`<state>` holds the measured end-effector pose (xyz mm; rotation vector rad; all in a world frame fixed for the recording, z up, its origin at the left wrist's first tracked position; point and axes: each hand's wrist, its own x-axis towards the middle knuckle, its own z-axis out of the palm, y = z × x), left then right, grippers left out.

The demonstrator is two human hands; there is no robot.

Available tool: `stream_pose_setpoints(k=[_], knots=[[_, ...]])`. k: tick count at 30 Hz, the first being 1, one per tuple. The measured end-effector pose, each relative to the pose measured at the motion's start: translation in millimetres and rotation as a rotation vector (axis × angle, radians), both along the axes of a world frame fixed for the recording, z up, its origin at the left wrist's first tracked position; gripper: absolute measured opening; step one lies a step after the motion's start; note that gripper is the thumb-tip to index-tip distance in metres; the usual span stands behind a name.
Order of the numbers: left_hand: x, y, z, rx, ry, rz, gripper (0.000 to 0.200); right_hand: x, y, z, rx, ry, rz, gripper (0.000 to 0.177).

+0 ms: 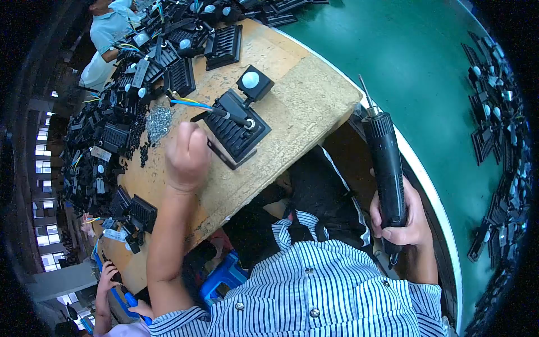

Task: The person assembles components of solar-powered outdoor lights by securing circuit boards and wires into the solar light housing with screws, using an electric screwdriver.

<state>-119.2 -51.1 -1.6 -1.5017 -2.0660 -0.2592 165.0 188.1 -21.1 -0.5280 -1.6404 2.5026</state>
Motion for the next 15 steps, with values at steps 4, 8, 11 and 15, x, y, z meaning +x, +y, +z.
stream_pose_setpoints(k=[4, 8, 11, 15], knots=[[-2, -9, -4, -0.096, -0.170, 0.032, 0.008, -1, -1, -2, -0.011, -0.001, -0.013, 0.093], [-4, -11, 2, -0.085, -0.403, -0.021, 0.013, -4, -2, -1, -0.005, 0.003, -0.015, 0.093], [-6, -16, 5, -0.105, -0.563, -0.017, 0.016, -6, -2, 2, 0.016, 0.000, -0.004, 0.094], [-1, -13, 6, 0.009, -0.644, 0.055, 0.021, -6, -3, 3, 0.019, -0.020, -0.015, 0.094]])
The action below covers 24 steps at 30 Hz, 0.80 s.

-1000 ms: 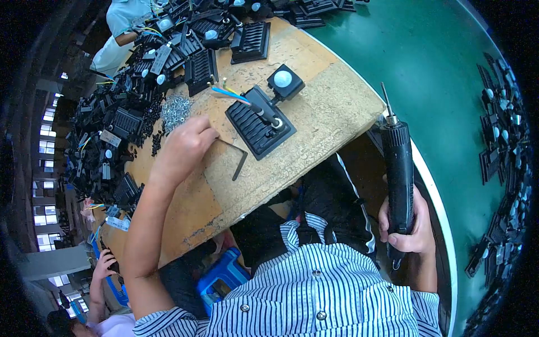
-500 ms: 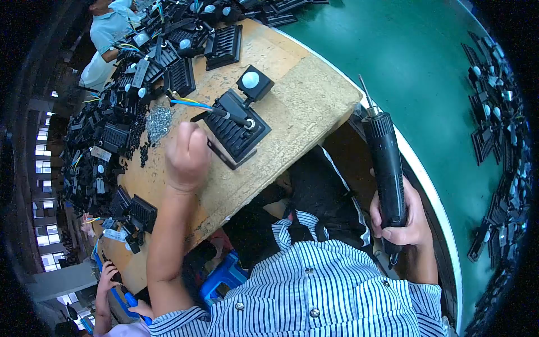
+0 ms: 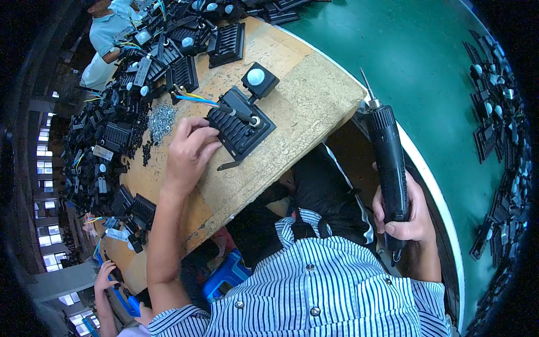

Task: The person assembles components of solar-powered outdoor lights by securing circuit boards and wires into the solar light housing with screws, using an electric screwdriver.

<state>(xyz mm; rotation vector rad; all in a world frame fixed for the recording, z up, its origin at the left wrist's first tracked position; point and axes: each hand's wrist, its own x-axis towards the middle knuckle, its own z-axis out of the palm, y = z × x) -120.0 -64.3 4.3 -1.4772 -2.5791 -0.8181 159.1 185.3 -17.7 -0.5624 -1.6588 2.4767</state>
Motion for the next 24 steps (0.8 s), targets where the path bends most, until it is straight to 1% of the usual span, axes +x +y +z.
stream_pose_setpoints(k=[3, 6, 7, 10, 11, 14, 15, 18, 21, 24], knots=[[-6, 2, 3, 0.041, 0.078, -0.006, 0.019, 0, -1, -1, 0.001, -0.007, -0.007, 0.093], [-19, 1, -6, 0.086, 0.144, 0.039, 0.021, 0, -1, -3, 0.006, -0.003, -0.005, 0.094], [-16, 4, -8, 0.164, 0.050, 0.110, 0.028, 1, -2, -4, 0.000, 0.001, -0.006, 0.094], [-16, 14, 0, 0.279, 0.044, 0.375, 0.040, 1, -2, -6, -0.015, 0.011, -0.010, 0.094], [-24, 10, -5, 0.267, 0.021, 0.405, 0.041, 2, -2, -6, -0.018, 0.010, -0.010, 0.094], [-51, -11, -23, -0.040, 0.196, 0.281, 0.038, 3, -2, -5, -0.033, 0.011, -0.021, 0.094], [-56, -13, -25, 0.015, -0.058, 0.190, 0.031, 3, -1, -5, -0.040, 0.011, -0.026, 0.094], [-52, -13, -19, 0.014, -0.127, 0.164, 0.026, 3, 1, -5, -0.033, 0.012, -0.037, 0.095], [-34, -6, 6, -0.201, 0.320, 0.095, 0.023, 3, 3, -6, -0.023, 0.014, -0.032, 0.095], [-33, 0, 9, -0.173, 0.390, -0.107, 0.018, 0, 1, -5, -0.028, 0.013, -0.034, 0.095]])
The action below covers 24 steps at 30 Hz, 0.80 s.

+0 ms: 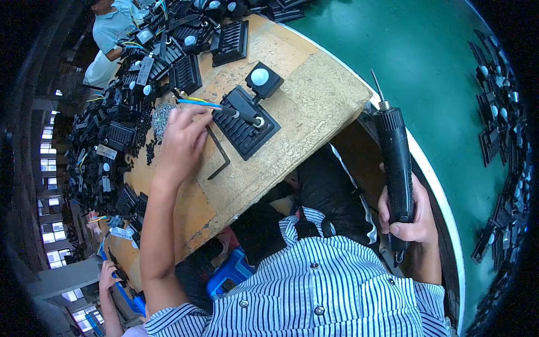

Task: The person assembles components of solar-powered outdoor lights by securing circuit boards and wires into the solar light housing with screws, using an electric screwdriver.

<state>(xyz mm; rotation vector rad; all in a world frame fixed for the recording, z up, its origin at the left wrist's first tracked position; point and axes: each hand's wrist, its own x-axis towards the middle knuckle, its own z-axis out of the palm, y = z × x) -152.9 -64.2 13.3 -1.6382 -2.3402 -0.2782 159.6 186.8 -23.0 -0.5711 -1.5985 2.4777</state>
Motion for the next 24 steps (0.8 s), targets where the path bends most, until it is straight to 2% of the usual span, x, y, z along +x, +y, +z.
stream_pose_setpoints(k=[3, 6, 7, 10, 11, 14, 19, 24], knots=[[0, -4, 1, -0.156, 0.013, -0.143, 0.015, 0, -1, -1, -0.002, 0.006, 0.000, 0.095], [2, -15, 12, -0.197, -0.077, -0.104, 0.027, 3, -1, -3, 0.000, 0.003, -0.007, 0.094], [5, -16, 20, -0.140, -0.033, -0.102, 0.025, 4, -1, -4, 0.003, 0.000, -0.008, 0.094], [18, -20, 28, 0.058, -0.125, 0.061, 0.021, 5, 0, -6, 0.000, -0.005, -0.011, 0.093], [19, -16, 24, 0.129, -0.061, 0.049, 0.020, 5, 0, -8, -0.003, -0.002, -0.010, 0.093], [30, 1, 1, 0.165, 0.127, 0.057, 0.021, 3, 0, -5, -0.001, -0.007, 0.008, 0.093], [36, 0, -19, 0.203, -0.084, -0.022, 0.018, 6, 0, -3, 0.020, -0.021, 0.017, 0.093], [23, -1, -14, 0.151, -0.119, -0.027, 0.014, 5, -1, -7, 0.004, -0.019, -0.004, 0.094]])
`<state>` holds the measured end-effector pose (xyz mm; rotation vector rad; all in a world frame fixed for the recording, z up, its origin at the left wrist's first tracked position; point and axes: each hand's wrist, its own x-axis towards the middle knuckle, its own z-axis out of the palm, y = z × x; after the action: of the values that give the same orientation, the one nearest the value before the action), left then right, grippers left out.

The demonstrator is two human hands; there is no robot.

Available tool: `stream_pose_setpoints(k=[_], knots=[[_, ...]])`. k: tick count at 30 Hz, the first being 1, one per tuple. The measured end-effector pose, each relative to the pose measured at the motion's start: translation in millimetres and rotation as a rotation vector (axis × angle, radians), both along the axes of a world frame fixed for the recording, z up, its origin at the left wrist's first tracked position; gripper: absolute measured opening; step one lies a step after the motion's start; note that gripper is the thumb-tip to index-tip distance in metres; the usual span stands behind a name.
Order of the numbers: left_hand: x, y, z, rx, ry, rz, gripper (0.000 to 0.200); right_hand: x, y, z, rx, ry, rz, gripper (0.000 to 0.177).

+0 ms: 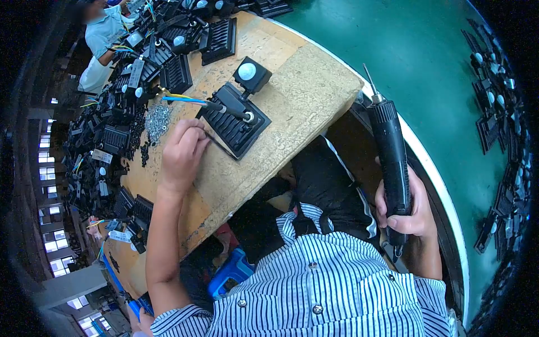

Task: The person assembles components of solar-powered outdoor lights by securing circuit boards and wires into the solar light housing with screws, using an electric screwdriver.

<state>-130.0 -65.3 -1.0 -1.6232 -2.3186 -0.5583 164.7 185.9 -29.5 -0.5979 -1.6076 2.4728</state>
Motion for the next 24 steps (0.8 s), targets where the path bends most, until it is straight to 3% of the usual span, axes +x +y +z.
stream_pose_setpoints(k=[10, 16, 19, 22, 24], knots=[[-18, 14, 22, -0.004, -0.269, -0.009, 0.017, -1, -2, 3, 0.007, -0.022, 0.011, 0.095], [-30, 16, 15, 0.015, -0.255, -0.014, 0.018, -3, -3, 4, 0.022, -0.025, 0.016, 0.094], [-30, 18, 11, 0.011, -0.410, 0.036, 0.023, -3, -3, 7, 0.030, -0.026, 0.025, 0.094], [-20, 16, 22, -0.094, -0.356, 0.069, 0.032, 1, -3, 5, 0.045, -0.008, 0.040, 0.091], [-24, 12, 16, -0.001, -0.438, 0.054, 0.045, 4, -1, 1, 0.063, 0.013, 0.071, 0.089]])
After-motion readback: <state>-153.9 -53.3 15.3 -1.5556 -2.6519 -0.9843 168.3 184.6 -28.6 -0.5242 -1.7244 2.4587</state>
